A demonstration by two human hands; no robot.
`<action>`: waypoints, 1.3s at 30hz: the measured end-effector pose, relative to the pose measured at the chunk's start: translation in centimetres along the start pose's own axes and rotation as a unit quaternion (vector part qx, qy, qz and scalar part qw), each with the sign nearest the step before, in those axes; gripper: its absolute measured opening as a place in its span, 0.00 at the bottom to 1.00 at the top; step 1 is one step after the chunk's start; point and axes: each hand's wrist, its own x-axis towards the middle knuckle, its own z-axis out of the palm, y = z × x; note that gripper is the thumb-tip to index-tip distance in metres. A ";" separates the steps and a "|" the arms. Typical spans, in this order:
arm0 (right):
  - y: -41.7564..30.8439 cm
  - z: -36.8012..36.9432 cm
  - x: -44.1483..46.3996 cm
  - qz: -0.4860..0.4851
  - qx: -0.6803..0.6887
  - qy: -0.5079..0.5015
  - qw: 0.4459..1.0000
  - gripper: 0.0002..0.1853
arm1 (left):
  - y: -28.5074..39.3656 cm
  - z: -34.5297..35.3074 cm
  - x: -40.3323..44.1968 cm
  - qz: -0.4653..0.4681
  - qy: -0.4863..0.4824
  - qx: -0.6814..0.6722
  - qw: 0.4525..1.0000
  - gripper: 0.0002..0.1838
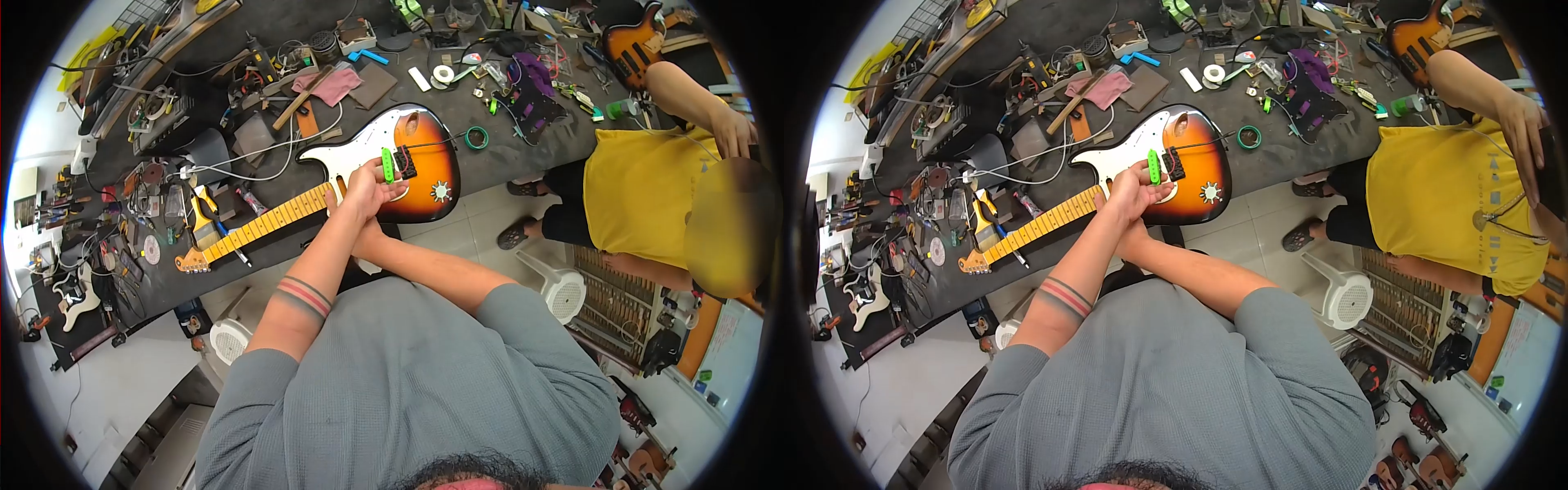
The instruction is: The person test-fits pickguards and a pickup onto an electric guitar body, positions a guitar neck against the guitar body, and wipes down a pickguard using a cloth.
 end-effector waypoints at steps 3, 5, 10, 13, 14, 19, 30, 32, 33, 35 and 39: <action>-0.1 -0.5 0.1 0.003 -0.023 -0.012 1.000 0.51 | 0.1 -0.5 1.5 -0.042 0.021 0.007 0.999 0.16; -0.4 -1.3 0.1 0.016 -0.023 -0.053 0.998 0.51 | -0.1 0.5 1.5 -0.007 0.054 0.119 0.991 0.17; 0.3 -0.6 0.3 0.032 0.040 -0.104 0.993 0.56 | -1.1 0.8 2.0 0.137 0.169 0.371 0.903 0.21; 0.8 0.2 0.3 0.024 0.064 -0.095 0.993 0.56 | -0.5 0.8 1.9 0.150 0.199 0.498 0.830 0.22; 0.8 0.3 0.3 0.022 0.063 -0.091 0.994 0.55 | -0.2 0.9 1.8 0.155 0.208 0.539 0.802 0.22; 1.6 2.0 0.2 -0.034 0.002 0.024 0.999 0.55 | -0.1 1.4 1.7 0.167 0.241 0.574 0.764 0.22; 2.2 4.0 0.2 -0.057 -0.081 0.068 0.993 0.49 | -1.0 1.7 1.9 0.202 0.236 0.646 0.698 0.30; 0.7 1.0 0.3 -0.014 -0.047 -0.040 0.998 0.50 | -0.9 1.8 1.6 0.214 0.235 0.649 0.691 0.31; 0.3 0.0 0.4 0.000 -0.033 -0.071 0.997 0.50 | -0.9 1.7 1.4 0.219 0.228 0.645 0.696 0.31; -0.1 -1.0 0.6 0.024 -0.007 -0.111 0.994 0.50 | -0.5 1.4 0.9 0.234 0.214 0.638 0.702 0.31; -0.5 -0.9 1.4 0.069 0.010 -0.109 0.992 0.39 | 0.4 -1.0 -0.9 0.230 0.197 0.608 0.734 0.39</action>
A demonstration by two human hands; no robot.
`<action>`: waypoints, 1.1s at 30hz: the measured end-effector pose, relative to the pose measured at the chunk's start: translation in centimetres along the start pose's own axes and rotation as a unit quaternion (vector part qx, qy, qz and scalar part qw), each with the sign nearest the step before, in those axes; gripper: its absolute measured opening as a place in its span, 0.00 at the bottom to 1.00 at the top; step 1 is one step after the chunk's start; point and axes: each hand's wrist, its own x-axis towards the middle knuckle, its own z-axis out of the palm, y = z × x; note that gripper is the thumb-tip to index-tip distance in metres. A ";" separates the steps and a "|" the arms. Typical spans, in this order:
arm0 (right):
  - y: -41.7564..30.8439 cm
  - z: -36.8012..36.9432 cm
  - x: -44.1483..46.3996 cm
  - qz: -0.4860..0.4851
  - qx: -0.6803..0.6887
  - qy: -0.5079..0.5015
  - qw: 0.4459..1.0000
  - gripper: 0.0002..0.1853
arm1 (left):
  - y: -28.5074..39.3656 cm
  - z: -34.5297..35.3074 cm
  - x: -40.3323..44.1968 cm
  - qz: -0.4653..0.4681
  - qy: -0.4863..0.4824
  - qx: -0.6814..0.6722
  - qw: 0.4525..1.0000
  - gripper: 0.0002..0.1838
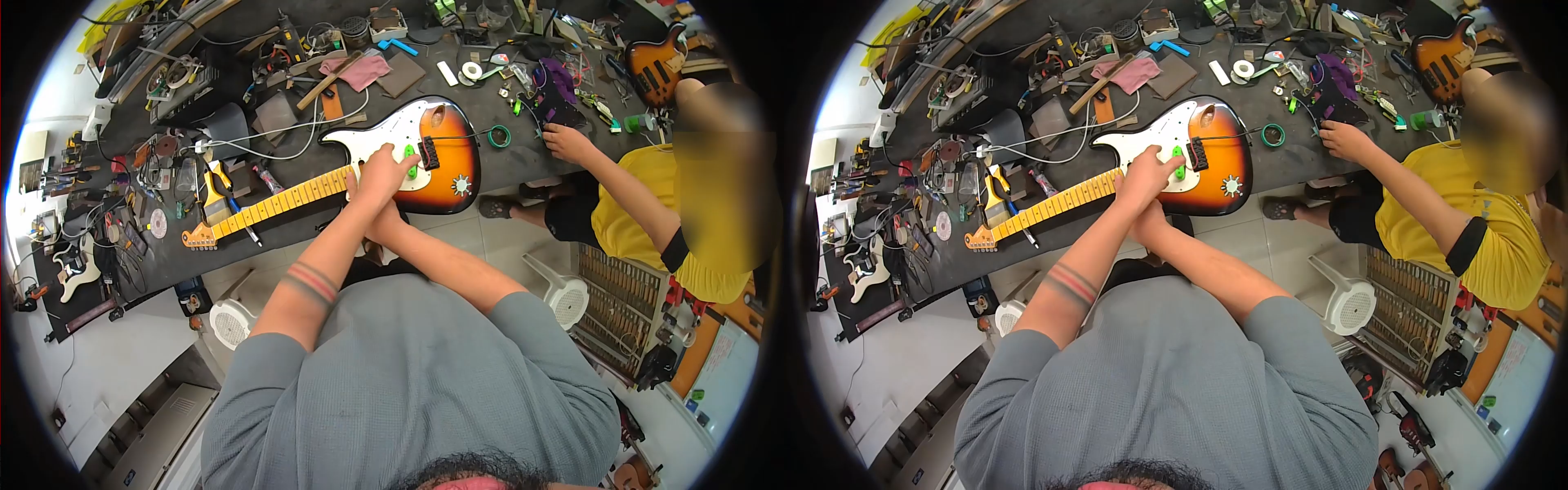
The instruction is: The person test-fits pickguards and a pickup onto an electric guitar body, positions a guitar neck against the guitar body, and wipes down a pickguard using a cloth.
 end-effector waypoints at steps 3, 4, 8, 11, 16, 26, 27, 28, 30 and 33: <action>-0.7 -2.2 1.1 0.038 -0.031 -0.197 0.979 0.28 | -2.3 -6.7 -4.2 0.039 0.014 -0.116 0.992 0.27; -1.4 -2.3 0.8 0.053 -0.068 -0.172 0.981 0.29 | -4.4 -8.6 -5.5 0.123 0.081 -0.106 0.983 0.21; -1.9 -2.1 0.3 0.017 -0.084 0.080 0.993 0.36 | -12.5 -15.4 -8.5 0.238 0.099 0.111 0.960 0.28; -3.2 -4.1 0.2 0.074 -0.033 -0.057 0.995 0.41 | -16.0 -16.2 -9.3 0.209 0.037 0.215 0.953 0.39; -2.8 -3.6 0.2 0.044 -0.056 0.001 0.997 0.41 | -18.4 -15.0 -7.6 0.206 0.045 0.181 0.961 0.29; 14.4 -21.1 -3.1 0.293 0.087 0.368 0.878 0.10 | -18.0 -14.1 -7.4 0.193 0.078 0.211 0.955 0.26; 19.4 -20.9 -2.7 0.338 0.060 0.378 0.860 0.09 | -17.8 -13.9 -7.5 0.190 0.081 0.221 0.953 0.26; 23.9 -20.2 -2.3 0.336 0.036 0.396 0.854 0.12 | -17.5 -13.5 -7.6 0.186 0.095 0.227 0.951 0.26; 32.3 -18.6 -1.2 0.350 -0.009 0.407 0.844 0.15 | -17.1 -12.7 -7.7 0.165 0.109 0.238 0.951 0.26; 39.2 -14.8 0.4 0.402 -0.035 0.325 0.856 0.18 | -16.5 -12.1 -8.0 0.132 0.124 0.259 0.949 0.25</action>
